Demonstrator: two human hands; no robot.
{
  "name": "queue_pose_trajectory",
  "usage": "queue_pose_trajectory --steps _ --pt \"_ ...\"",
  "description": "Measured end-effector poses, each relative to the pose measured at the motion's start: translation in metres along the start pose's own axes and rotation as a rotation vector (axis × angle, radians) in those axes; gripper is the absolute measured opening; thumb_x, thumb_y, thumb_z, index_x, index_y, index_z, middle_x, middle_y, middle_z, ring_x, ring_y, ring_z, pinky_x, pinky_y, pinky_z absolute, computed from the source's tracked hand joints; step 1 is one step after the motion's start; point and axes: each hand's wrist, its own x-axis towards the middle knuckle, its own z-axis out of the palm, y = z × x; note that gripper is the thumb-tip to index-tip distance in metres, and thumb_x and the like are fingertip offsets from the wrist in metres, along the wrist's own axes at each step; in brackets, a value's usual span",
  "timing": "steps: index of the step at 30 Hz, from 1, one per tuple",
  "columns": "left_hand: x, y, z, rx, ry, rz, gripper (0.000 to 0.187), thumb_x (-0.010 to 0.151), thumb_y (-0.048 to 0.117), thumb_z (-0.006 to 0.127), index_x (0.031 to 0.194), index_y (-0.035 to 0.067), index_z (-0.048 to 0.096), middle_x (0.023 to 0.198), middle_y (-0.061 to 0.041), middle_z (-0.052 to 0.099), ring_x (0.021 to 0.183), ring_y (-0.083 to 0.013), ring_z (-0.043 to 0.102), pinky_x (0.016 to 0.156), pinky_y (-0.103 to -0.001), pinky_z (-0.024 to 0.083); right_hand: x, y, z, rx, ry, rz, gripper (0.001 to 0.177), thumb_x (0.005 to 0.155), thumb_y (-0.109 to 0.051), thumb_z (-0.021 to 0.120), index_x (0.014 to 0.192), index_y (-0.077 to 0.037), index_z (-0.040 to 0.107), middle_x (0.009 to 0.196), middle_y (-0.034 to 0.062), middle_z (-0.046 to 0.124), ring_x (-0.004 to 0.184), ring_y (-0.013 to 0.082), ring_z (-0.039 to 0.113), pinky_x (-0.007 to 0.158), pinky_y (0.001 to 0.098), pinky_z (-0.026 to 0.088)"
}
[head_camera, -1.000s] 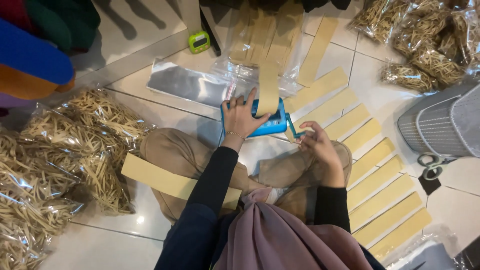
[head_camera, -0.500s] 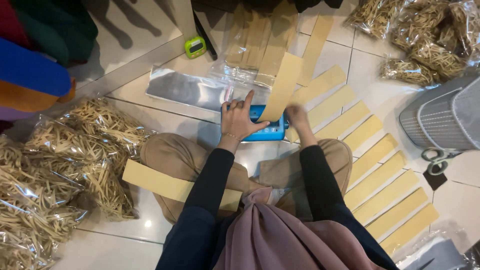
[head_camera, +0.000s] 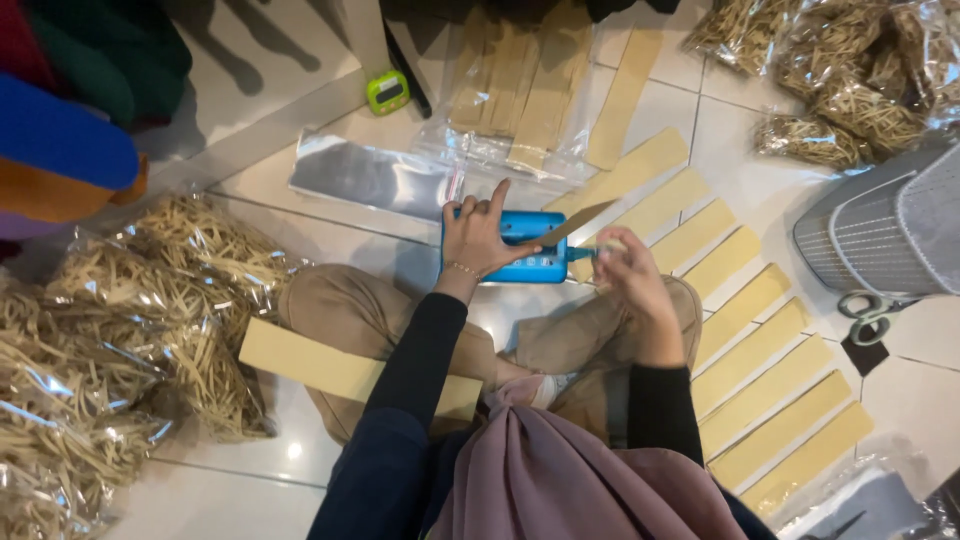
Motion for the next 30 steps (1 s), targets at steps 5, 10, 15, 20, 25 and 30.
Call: queue_pose_trajectory --steps 5,10,15,20,25,30 --pt "0.004 -0.005 0.010 0.014 -0.042 -0.007 0.115 0.066 0.089 0.062 0.154 0.021 0.035 0.110 -0.015 0.074 0.114 -0.0276 0.062 0.106 -0.049 0.029 0.107 0.079 -0.008 -0.057 0.247 -0.034 0.011 0.104 -0.014 0.058 0.114 -0.009 0.061 0.085 0.0030 0.058 0.062 0.0126 0.057 0.057 0.0244 0.055" --pt "0.006 0.003 -0.006 0.000 -0.071 -0.030 0.111 0.071 0.089 0.056 0.155 0.019 0.034 0.114 -0.017 0.073 0.117 -0.0286 0.061 0.108 -0.050 0.027 0.141 0.204 -0.038 -0.737 0.143 -0.025 0.032 0.092 -0.007 0.063 0.123 -0.002 0.067 0.113 0.0278 0.068 0.114 0.0475 0.064 0.099 0.0592 0.050" --pt "0.005 0.003 -0.001 0.041 -0.104 -0.062 0.104 0.080 0.089 0.043 0.155 0.018 0.032 0.112 -0.015 0.073 0.115 -0.0267 0.061 0.106 -0.048 0.029 0.034 0.132 0.005 -0.901 -0.065 0.259 0.038 0.094 -0.014 0.059 0.131 -0.012 0.068 0.101 0.0241 0.076 0.103 0.0425 0.073 0.088 0.0553 0.058" --pt "0.005 0.003 -0.006 0.068 -0.132 -0.042 0.102 0.077 0.082 0.051 0.156 0.022 0.029 0.114 -0.013 0.072 0.115 -0.0266 0.059 0.106 -0.049 0.028 -0.042 0.031 0.006 -0.115 -0.179 0.151 0.026 0.100 -0.005 0.051 0.126 -0.008 0.052 0.073 0.0125 0.061 0.041 0.0196 0.059 0.041 0.0297 0.045" --pt "0.002 0.001 -0.003 0.112 -0.123 0.014 0.105 0.073 0.081 0.055 0.158 0.025 0.027 0.119 -0.012 0.069 0.115 -0.0263 0.056 0.104 -0.051 0.026 -0.032 0.009 -0.001 0.113 -0.211 0.118 0.040 0.090 0.003 0.060 0.127 -0.006 0.047 0.079 0.0139 0.066 0.042 0.0138 0.053 0.039 0.0249 0.037" --pt "0.002 0.003 -0.012 0.143 -0.188 0.026 0.115 0.070 0.093 0.050 0.159 0.024 0.025 0.128 -0.014 0.063 0.119 -0.0269 0.049 0.104 -0.053 0.023 -0.008 0.007 -0.009 0.124 -0.123 0.003 0.030 0.096 -0.007 0.060 0.124 -0.006 0.049 0.070 0.0127 0.065 0.039 0.0152 0.052 0.041 0.0247 0.034"
